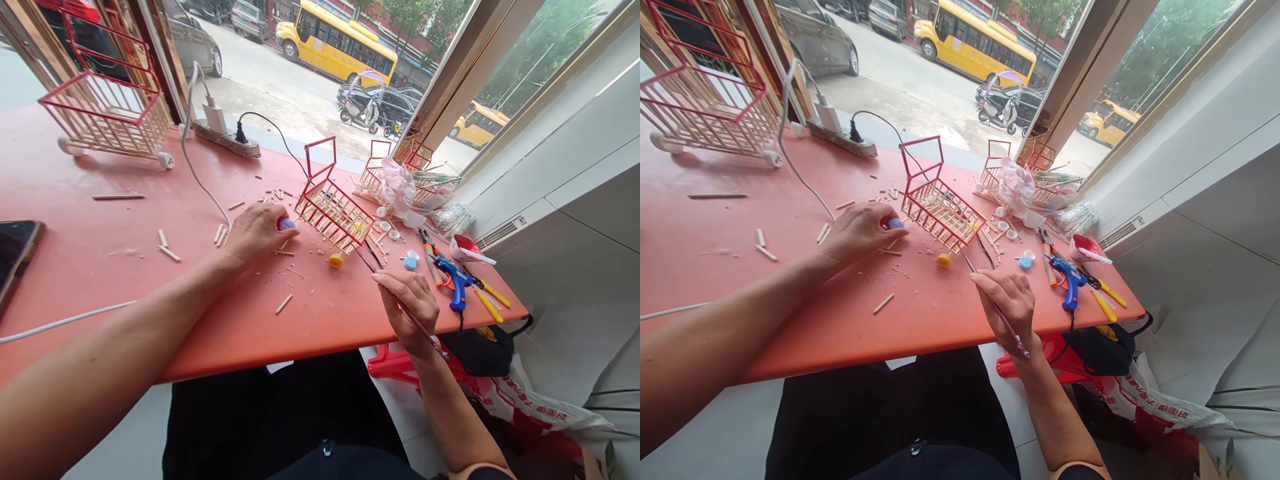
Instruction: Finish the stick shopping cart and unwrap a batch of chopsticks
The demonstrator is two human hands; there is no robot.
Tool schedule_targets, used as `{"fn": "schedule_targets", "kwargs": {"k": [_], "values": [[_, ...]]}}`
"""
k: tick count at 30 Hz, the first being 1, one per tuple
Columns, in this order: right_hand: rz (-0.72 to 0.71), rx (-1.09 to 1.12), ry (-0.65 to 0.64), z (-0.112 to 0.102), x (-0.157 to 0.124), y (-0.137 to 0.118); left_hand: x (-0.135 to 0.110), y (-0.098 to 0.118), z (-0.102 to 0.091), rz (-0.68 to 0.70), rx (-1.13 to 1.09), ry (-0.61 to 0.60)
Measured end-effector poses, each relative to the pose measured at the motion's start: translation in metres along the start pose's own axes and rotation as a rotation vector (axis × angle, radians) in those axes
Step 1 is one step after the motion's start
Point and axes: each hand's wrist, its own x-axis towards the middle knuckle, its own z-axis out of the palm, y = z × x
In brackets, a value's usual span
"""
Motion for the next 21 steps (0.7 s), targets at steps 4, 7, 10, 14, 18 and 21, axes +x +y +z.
{"fn": "schedule_targets", "kwargs": {"k": [4,7,10,14,18,21], "values": [[-0.006,0.038,0.001,-0.0012,-0.0005,-0.0035,-0.0001,0.0005,0.0005,-0.011,0.004,0.006],[0.007,0.036,-0.026,-0.0034,-0.0036,-0.0046,-0.0004,0.0004,0.0006,-0.016,0.009,0.006],[0.02,0.019,-0.045,-0.0031,-0.007,-0.0031,-0.0004,-0.0013,0.0008,0.0,0.008,0.011],[0.015,0.025,-0.039,-0.0002,-0.0081,0.0004,-0.0003,-0.0029,0.0006,0.021,0.008,0.007],[0.01,0.007,-0.012,-0.0036,-0.0057,0.0014,-0.0003,-0.0032,0.001,0.021,0.012,0.007],[0.009,0.008,-0.004,-0.0081,-0.0053,0.0003,-0.0002,-0.004,0.0018,0.033,0.007,0.009]]}}
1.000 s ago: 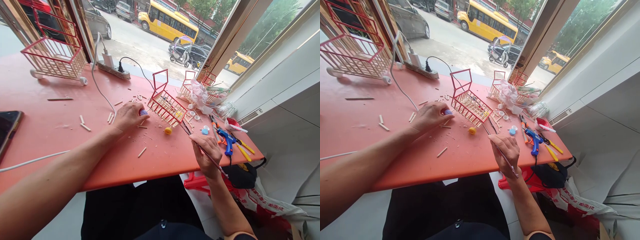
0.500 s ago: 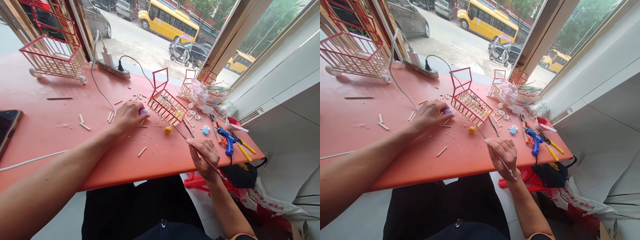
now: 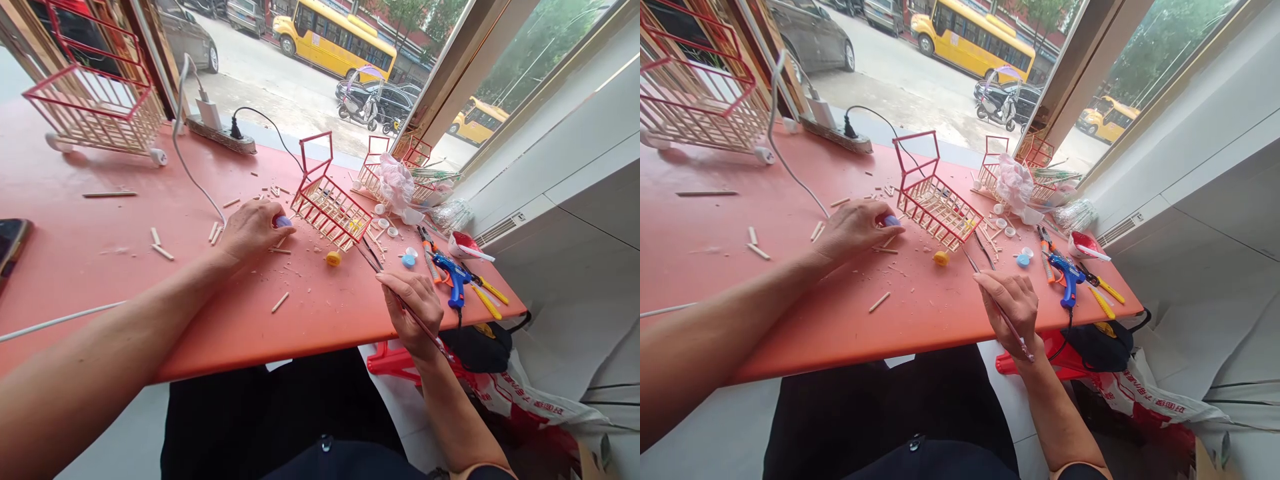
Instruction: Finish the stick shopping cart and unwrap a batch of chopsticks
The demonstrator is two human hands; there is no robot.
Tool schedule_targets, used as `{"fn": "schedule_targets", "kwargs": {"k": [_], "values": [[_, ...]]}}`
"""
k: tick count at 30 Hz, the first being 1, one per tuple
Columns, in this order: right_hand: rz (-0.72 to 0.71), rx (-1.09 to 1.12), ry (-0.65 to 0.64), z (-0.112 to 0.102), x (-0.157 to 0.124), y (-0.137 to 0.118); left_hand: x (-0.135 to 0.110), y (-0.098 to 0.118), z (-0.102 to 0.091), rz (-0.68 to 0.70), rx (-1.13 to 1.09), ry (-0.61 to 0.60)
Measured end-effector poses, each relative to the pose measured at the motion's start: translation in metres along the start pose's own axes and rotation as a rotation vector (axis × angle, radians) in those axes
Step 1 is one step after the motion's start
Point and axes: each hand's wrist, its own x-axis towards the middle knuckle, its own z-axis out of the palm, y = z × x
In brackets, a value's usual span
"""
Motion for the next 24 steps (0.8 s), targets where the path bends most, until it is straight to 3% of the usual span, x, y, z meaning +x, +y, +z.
{"fn": "schedule_targets", "kwargs": {"k": [9,24], "values": [[0.007,0.008,-0.077,0.008,-0.006,0.001,0.0,0.001,0.0,0.002,0.0,0.004],[0.016,-0.001,-0.016,-0.004,-0.005,0.001,0.001,-0.003,0.002,0.007,-0.015,0.019]]}}
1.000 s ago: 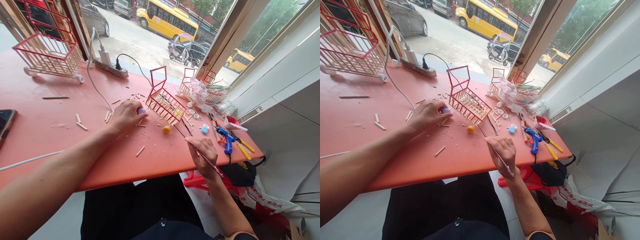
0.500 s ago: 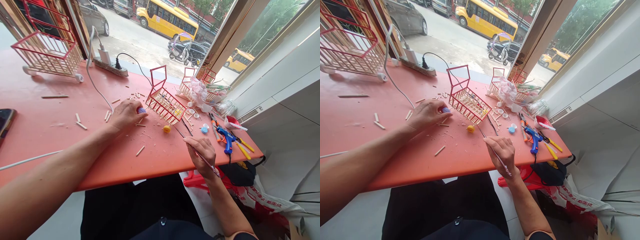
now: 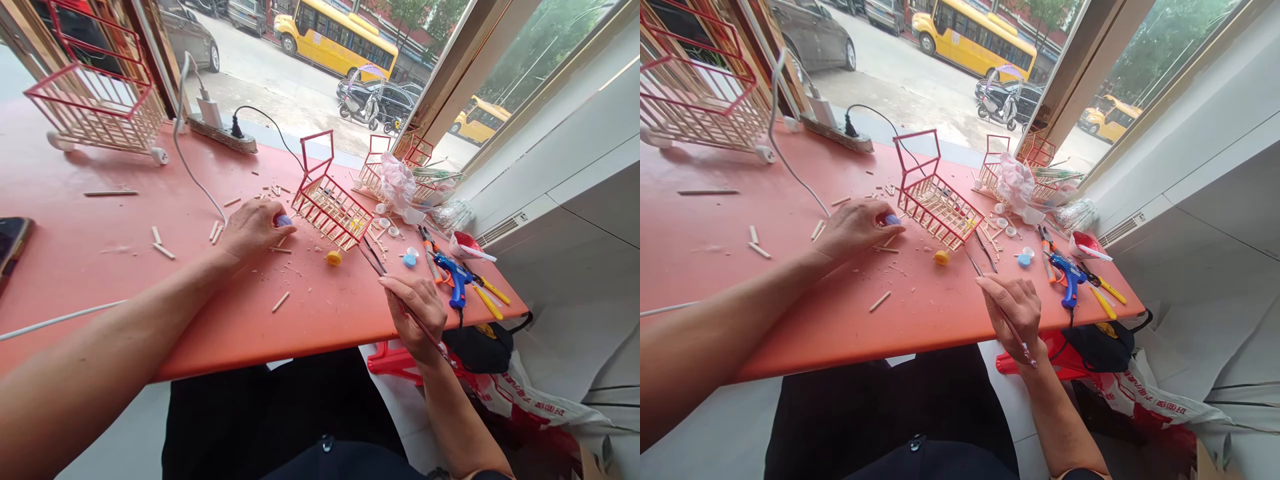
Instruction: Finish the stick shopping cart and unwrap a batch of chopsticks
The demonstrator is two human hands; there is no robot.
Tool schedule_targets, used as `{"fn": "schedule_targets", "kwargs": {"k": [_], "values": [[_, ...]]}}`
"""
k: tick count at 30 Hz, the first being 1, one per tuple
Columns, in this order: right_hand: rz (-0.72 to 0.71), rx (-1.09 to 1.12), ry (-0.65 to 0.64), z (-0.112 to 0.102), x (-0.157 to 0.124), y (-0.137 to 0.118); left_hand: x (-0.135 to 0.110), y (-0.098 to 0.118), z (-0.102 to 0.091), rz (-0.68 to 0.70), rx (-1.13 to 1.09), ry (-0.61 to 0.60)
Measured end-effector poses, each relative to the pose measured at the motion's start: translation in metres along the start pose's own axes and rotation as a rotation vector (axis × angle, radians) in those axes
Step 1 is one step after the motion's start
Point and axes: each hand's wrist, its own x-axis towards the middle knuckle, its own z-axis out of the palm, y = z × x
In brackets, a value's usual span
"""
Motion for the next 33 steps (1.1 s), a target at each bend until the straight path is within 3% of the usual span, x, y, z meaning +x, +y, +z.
{"fn": "schedule_targets", "kwargs": {"k": [8,20,28,33], "values": [[0.005,0.012,-0.03,0.008,-0.007,-0.001,0.0,0.002,-0.001,-0.008,0.004,-0.005],[-0.001,-0.031,0.025,0.0,0.003,0.0,-0.002,0.004,-0.004,-0.009,-0.016,-0.007],[0.006,0.024,-0.033,0.005,-0.001,-0.002,-0.002,0.004,-0.005,-0.006,-0.028,-0.011],[-0.004,0.016,0.013,0.005,0.003,0.0,-0.002,0.005,-0.005,-0.014,-0.025,-0.018]]}}
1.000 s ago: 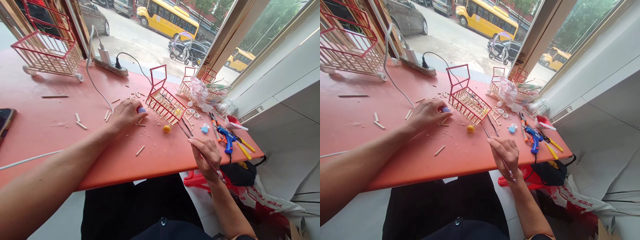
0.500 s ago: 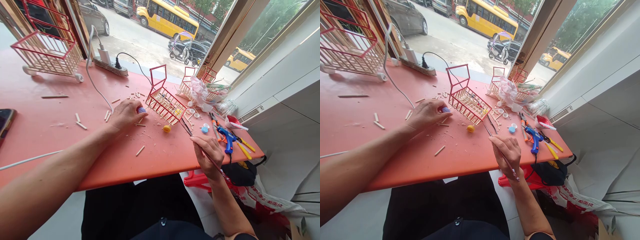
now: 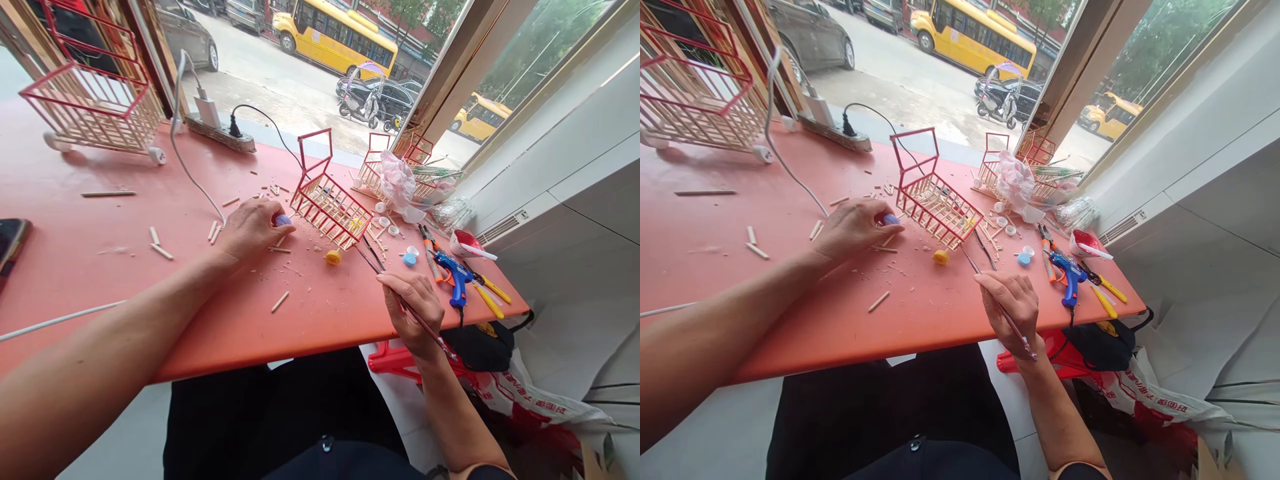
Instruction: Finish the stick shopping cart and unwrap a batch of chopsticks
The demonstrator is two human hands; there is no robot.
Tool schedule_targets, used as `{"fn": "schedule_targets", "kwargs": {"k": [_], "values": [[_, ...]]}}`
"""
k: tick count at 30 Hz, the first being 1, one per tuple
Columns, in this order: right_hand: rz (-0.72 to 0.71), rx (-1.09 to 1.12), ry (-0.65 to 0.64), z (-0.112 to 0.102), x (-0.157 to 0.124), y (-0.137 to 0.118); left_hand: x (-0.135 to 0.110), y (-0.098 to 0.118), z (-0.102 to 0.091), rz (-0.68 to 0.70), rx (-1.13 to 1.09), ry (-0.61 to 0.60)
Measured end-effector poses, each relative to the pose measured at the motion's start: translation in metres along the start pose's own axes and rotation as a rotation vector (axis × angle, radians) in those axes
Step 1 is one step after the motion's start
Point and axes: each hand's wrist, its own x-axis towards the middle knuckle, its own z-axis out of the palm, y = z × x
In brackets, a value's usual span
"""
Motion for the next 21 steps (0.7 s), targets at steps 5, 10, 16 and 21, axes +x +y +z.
{"fn": "schedule_targets", "kwargs": {"k": [5,10,16,21], "values": [[0.004,0.007,-0.042,0.0016,-0.0028,-0.0009,-0.0001,0.0003,-0.0004,-0.002,0.002,-0.009],[0.009,-0.002,-0.024,0.0052,-0.0021,0.0017,-0.0003,0.0002,-0.0001,0.004,0.013,-0.006],[0.006,-0.026,-0.015,-0.003,0.0003,0.0001,-0.0004,-0.0002,0.0004,-0.004,0.022,0.001],[0.014,-0.029,-0.03,-0.0024,-0.0019,0.0011,-0.0011,0.0,0.0003,-0.003,0.012,0.005]]}}
